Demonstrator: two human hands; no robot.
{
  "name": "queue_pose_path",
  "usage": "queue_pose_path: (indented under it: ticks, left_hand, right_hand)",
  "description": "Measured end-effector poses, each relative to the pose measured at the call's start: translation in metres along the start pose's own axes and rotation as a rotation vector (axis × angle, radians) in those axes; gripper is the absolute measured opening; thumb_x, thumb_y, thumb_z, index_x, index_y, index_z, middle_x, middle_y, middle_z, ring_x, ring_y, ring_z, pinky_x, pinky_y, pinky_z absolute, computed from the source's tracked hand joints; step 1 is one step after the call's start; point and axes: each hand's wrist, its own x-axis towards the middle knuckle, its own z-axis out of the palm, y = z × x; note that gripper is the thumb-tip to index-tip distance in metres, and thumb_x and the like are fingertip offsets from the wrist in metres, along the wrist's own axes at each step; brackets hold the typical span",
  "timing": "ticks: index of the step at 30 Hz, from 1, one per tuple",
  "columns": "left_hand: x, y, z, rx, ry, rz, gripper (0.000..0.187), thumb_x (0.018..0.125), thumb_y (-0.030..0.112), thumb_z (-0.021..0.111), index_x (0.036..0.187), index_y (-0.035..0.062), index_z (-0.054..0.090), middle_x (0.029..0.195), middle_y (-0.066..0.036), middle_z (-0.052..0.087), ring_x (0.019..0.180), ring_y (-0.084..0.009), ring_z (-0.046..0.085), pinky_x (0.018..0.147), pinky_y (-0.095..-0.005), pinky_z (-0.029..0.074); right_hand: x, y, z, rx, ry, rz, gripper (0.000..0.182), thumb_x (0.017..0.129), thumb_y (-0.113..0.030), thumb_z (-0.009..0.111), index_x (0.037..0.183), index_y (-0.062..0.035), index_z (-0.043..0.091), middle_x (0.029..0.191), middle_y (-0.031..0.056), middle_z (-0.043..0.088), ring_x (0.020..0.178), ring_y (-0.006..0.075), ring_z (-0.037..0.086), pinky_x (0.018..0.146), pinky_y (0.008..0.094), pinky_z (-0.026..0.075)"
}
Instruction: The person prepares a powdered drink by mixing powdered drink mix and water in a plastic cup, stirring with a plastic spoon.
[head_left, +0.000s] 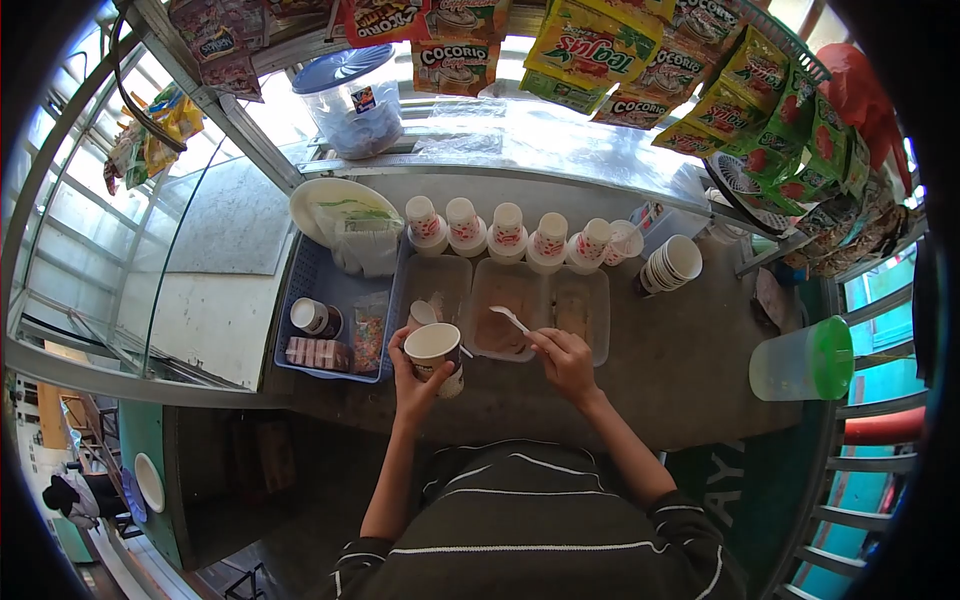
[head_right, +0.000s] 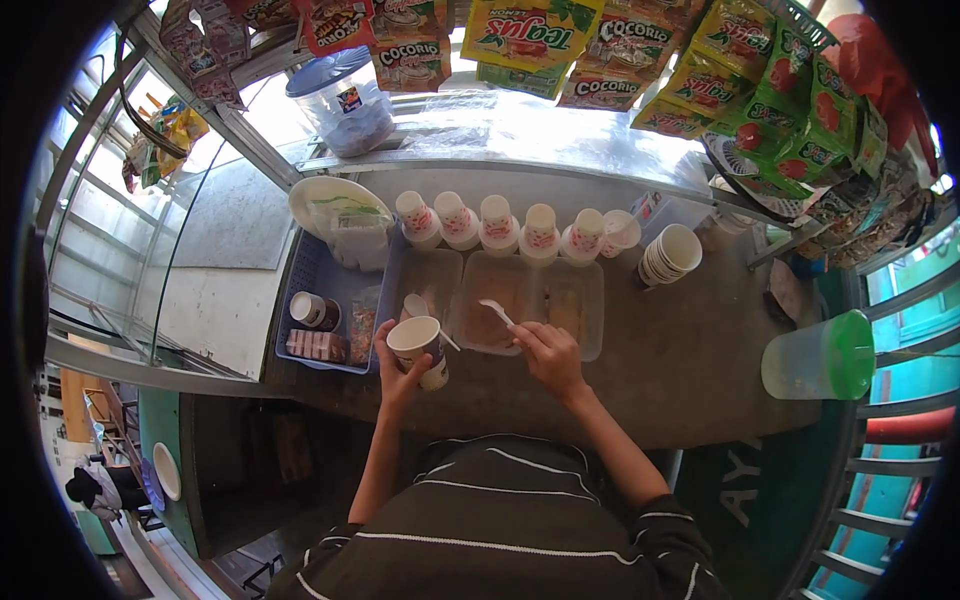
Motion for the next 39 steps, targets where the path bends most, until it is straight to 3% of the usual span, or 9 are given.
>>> queue_pose_path:
  ticks: [2,5,12,15,17,20,26,38,39]
  left_hand:
    - [-0.002,-0.001,-0.002,-0.015,0.007,-0.021,0.087,0.072,0.020,0.080,0.136,0.0069,0.024,0.120,-0.011,0.047,0.113,-0.0207,0.049,0.096,-0.0326,0.040]
    - [-0.001,-0.004,-0.003,0.012,0.009,-0.016,0.087,0.072,0.020,0.080,0.136,0.0067,0.023,0.121,-0.011,0.047,0.113,-0.0208,0.049,0.096,-0.0325,0.040]
    - [-0.002,-0.010,0.001,0.010,-0.014,-0.015,0.087,0.072,0.020,0.079,0.136,0.0070,0.022,0.121,-0.011,0.047,0.114,-0.0205,0.049,0.096,-0.0328,0.040]
    - [0.000,-0.008,0.004,-0.001,-0.023,-0.004,0.085,0.073,0.017,0.079,0.134,0.0062,0.021,0.118,-0.012,0.049,0.111,-0.0202,0.051,0.095,-0.0323,0.042]
    - [-0.002,-0.009,0.004,-0.008,-0.018,0.003,0.083,0.073,0.013,0.079,0.133,0.0055,0.021,0.116,-0.012,0.051,0.109,-0.0201,0.053,0.094,-0.0317,0.043]
    - [-0.002,-0.012,0.003,-0.003,-0.025,0.002,0.083,0.073,0.013,0.079,0.133,0.0055,0.021,0.116,-0.013,0.051,0.109,-0.0201,0.053,0.093,-0.0317,0.043]
    - [-0.003,-0.016,0.005,0.020,-0.041,-0.015,0.084,0.073,0.014,0.079,0.133,0.0058,0.021,0.117,-0.013,0.050,0.110,-0.0201,0.052,0.093,-0.0327,0.043]
    - [-0.003,-0.006,0.013,0.068,-0.092,-0.084,0.088,0.070,0.018,0.081,0.133,0.0062,0.020,0.114,-0.015,0.056,0.107,-0.0234,0.057,0.093,-0.0346,0.044]
    - [-0.002,-0.004,0.014,0.200,-0.110,-0.039,0.090,0.068,0.019,0.083,0.132,0.0061,0.022,0.114,-0.015,0.057,0.107,-0.0236,0.057,0.093,-0.0347,0.044]
  right_hand:
    - [0.000,0.001,-0.002,-0.050,-0.116,0.032,0.023,0.081,-0.013,0.064,0.104,-0.0118,0.065,0.092,0.0016,0.065,0.076,0.0195,0.062,0.063,0.0334,0.044]
    - [-0.002,0.002,0.000,-0.062,-0.036,-0.009,0.025,0.080,-0.011,0.064,0.105,-0.0122,0.065,0.093,0.0012,0.065,0.076,0.0191,0.062,0.063,0.0331,0.043]
    - [0.005,0.001,-0.001,-0.015,-0.098,0.096,0.023,0.081,-0.011,0.062,0.104,-0.0106,0.065,0.092,0.0036,0.065,0.073,0.0224,0.062,0.063,0.0344,0.044]
    - [0.007,0.005,0.002,0.104,0.077,0.165,0.018,0.086,-0.012,0.059,0.101,-0.0073,0.067,0.090,0.0074,0.065,0.070,0.0242,0.062,0.061,0.0338,0.045]
    - [0.006,0.006,0.002,0.163,0.131,0.381,0.019,0.094,-0.014,0.054,0.098,-0.0016,0.068,0.085,0.0080,0.064,0.060,0.0130,0.060,0.052,0.0264,0.044]
    - [-0.002,0.014,0.007,0.228,0.173,0.471,0.023,0.095,-0.018,0.053,0.096,-0.0002,0.068,0.078,0.0061,0.063,0.053,0.0071,0.055,0.047,0.0231,0.041]
    - [-0.008,0.002,0.011,0.510,0.244,0.756,0.027,0.096,-0.020,0.051,0.094,0.0015,0.068,0.077,0.0047,0.064,0.050,0.0046,0.051,0.044,0.0199,0.040]
    - [-0.016,0.015,0.011,0.748,0.275,0.865,0.028,0.097,-0.022,0.049,0.099,0.0007,0.066,0.081,0.0049,0.065,0.050,0.0037,0.048,0.044,0.0191,0.039]
    - [-0.017,0.016,0.012,0.748,0.276,0.865,0.028,0.097,-0.022,0.049,0.099,0.0007,0.066,0.081,0.0049,0.065,0.050,0.0037,0.048,0.044,0.0191,0.039]
